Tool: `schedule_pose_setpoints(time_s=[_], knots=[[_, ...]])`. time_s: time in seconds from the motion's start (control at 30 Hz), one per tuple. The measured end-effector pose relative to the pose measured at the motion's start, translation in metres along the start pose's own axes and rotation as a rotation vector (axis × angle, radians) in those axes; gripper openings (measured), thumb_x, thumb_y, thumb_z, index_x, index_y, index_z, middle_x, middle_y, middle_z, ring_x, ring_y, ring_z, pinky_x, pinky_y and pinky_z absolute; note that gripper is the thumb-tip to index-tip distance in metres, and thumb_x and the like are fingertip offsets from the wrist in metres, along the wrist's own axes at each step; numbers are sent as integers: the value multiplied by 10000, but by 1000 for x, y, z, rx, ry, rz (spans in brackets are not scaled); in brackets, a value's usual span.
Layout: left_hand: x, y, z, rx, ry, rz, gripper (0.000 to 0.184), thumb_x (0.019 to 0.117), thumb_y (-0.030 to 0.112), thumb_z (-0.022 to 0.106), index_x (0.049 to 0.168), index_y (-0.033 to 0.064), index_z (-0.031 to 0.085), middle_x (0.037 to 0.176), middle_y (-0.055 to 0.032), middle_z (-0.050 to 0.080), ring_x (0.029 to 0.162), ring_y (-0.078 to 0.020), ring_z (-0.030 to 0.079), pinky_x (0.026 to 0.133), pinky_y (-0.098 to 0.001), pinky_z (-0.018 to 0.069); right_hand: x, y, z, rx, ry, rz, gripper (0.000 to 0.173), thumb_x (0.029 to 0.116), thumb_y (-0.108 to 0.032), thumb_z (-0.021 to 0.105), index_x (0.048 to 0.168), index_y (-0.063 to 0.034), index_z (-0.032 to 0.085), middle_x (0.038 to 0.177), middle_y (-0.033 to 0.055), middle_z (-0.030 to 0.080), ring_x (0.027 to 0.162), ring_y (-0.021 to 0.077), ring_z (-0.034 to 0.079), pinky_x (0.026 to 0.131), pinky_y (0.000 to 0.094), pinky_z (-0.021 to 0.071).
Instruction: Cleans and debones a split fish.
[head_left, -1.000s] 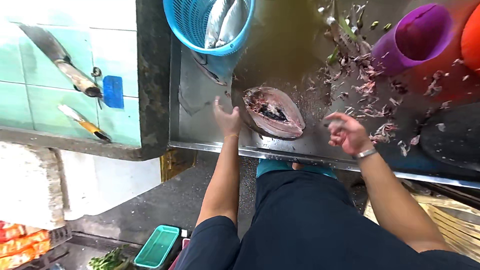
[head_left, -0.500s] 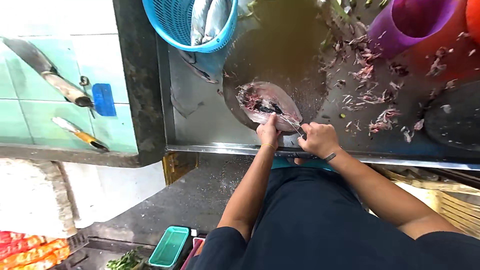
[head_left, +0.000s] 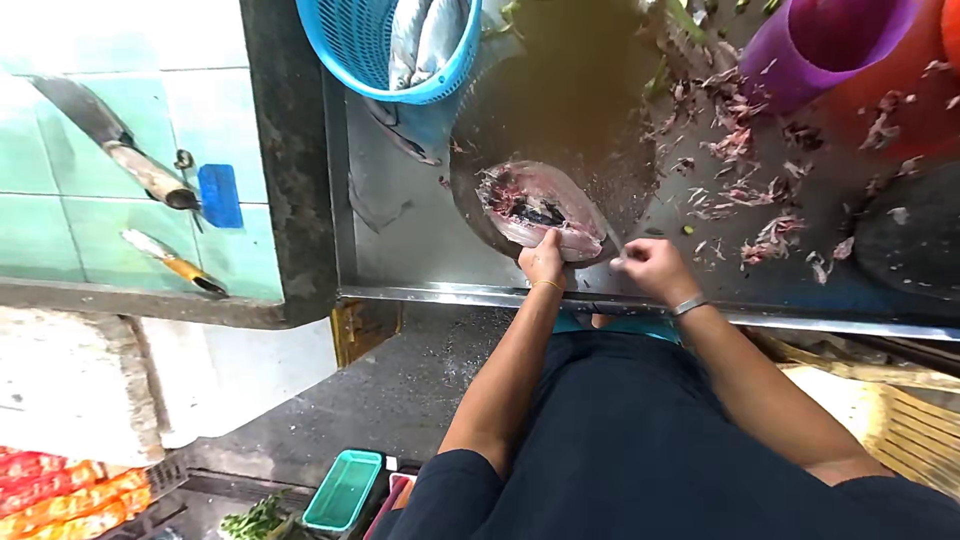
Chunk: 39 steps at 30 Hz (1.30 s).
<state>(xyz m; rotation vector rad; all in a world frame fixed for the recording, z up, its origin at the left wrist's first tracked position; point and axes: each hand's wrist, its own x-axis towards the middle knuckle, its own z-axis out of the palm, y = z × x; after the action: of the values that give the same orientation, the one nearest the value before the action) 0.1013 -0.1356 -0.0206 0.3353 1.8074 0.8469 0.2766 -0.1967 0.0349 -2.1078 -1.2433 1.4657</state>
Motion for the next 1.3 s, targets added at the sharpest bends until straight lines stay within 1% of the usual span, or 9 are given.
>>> schedule_pose_setpoints(time_s=[0.07, 0.13, 0.5, 0.6, 0.73, 0.97, 1.07, 1.17, 1.3], knots=[[-1, -2, 0, -18, -24, 16, 333, 887, 174, 775, 1130, -10, 641, 1005, -168, 729, 925, -271, 726, 790, -474, 612, -6, -20, 15, -447, -58, -33, 366, 885, -421, 662, 1077, -117, 729, 971, 168, 737, 934, 392, 715, 739, 648, 549], [-2, -2, 1, -27, -24, 21, 345, 883, 167, 780, 1144, -8, 637, 1018, -171, 730, 938, -275, 728, 803, -477, 614, -12, -35, 14, -610, -78, -45, 284, 916, -338, 604, 1009, -99, 726, 949, 179, 733, 938, 416, 712, 704, 648, 533], [-1, -4, -3, 14, -34, 71, 345, 900, 180, 779, 1154, -10, 642, 1026, -169, 734, 945, -267, 734, 834, -471, 621, -24, -39, 2, -625, 9, -62, 248, 931, -269, 600, 962, -49, 710, 927, 200, 719, 905, 426, 710, 664, 630, 534], [0, -5, -2, 15, -33, 73, 341, 895, 187, 785, 1140, -6, 647, 1012, -161, 737, 932, -262, 735, 822, -471, 621, -16, -35, 12, -626, -31, -62, 352, 906, -391, 629, 1078, -101, 732, 1012, 166, 729, 944, 398, 711, 718, 633, 547], [-3, 0, -2, -6, -33, 61, 316, 903, 172, 777, 1133, -2, 648, 1010, -163, 736, 926, -265, 734, 798, -473, 619, -16, -35, 2, -633, -30, -59, 253, 936, -278, 597, 1007, -72, 725, 968, 192, 730, 935, 420, 712, 701, 643, 539], [1, 8, -4, -93, -42, -69, 382, 998, 338, 676, 1198, 18, 622, 1054, -157, 717, 930, -258, 716, 776, -445, 607, 3, -18, 40, -682, -7, -214, 439, 908, -465, 601, 1115, -93, 705, 1047, 159, 713, 908, 381, 713, 685, 597, 547], [0, 11, -2, -76, -23, -72, 372, 1001, 316, 680, 1213, 16, 623, 1056, -164, 721, 922, -260, 722, 770, -439, 613, 13, -11, 43, -431, 9, -236, 244, 919, -269, 597, 993, -65, 709, 919, 142, 723, 844, 336, 720, 673, 554, 556], [0, 10, -1, -78, -16, -66, 349, 997, 285, 683, 1192, 2, 620, 1043, -176, 715, 911, -271, 720, 767, -452, 614, 19, 1, 29, 384, 49, 35, 157, 992, -158, 654, 1022, -29, 738, 739, 28, 640, 563, 103, 528, 515, 310, 471], [2, 9, -4, -95, -19, -87, 380, 1005, 324, 647, 1200, -1, 627, 1085, -182, 716, 961, -283, 720, 799, -476, 616, 6, -9, 23, -233, 81, -147, 324, 880, -355, 700, 1077, -102, 745, 965, 125, 743, 874, 314, 712, 744, 582, 564]])
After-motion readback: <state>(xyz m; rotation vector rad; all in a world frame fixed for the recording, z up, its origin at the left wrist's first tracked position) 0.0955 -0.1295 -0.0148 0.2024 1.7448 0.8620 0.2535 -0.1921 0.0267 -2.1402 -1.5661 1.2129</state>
